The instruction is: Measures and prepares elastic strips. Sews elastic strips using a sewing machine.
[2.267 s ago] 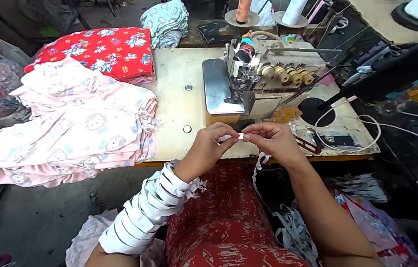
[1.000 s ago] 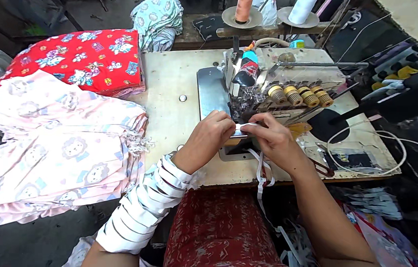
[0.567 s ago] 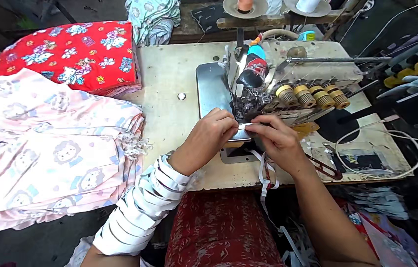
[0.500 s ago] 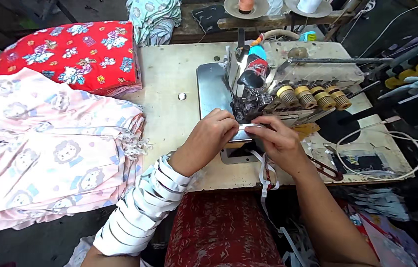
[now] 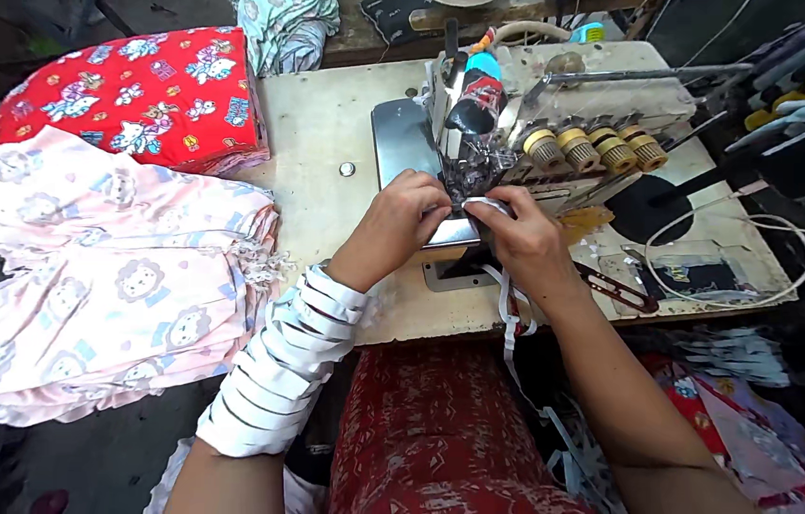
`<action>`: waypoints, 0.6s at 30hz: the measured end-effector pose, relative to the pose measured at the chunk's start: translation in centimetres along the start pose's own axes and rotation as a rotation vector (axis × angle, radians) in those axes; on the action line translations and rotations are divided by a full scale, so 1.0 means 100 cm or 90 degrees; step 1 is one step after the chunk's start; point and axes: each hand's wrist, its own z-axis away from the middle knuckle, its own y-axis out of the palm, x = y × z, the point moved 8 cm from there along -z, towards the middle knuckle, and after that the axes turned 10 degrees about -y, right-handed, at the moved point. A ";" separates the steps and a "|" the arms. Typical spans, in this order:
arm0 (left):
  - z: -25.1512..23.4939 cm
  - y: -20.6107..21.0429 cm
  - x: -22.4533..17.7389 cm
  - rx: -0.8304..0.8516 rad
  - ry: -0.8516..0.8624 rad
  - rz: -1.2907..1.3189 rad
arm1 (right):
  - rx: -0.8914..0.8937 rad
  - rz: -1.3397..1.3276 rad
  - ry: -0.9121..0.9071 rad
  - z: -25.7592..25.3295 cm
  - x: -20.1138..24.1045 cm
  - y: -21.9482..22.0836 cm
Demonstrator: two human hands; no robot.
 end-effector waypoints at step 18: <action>0.051 -0.017 -0.032 0.152 -0.226 -0.216 | -0.001 -0.397 0.360 0.080 0.001 -0.018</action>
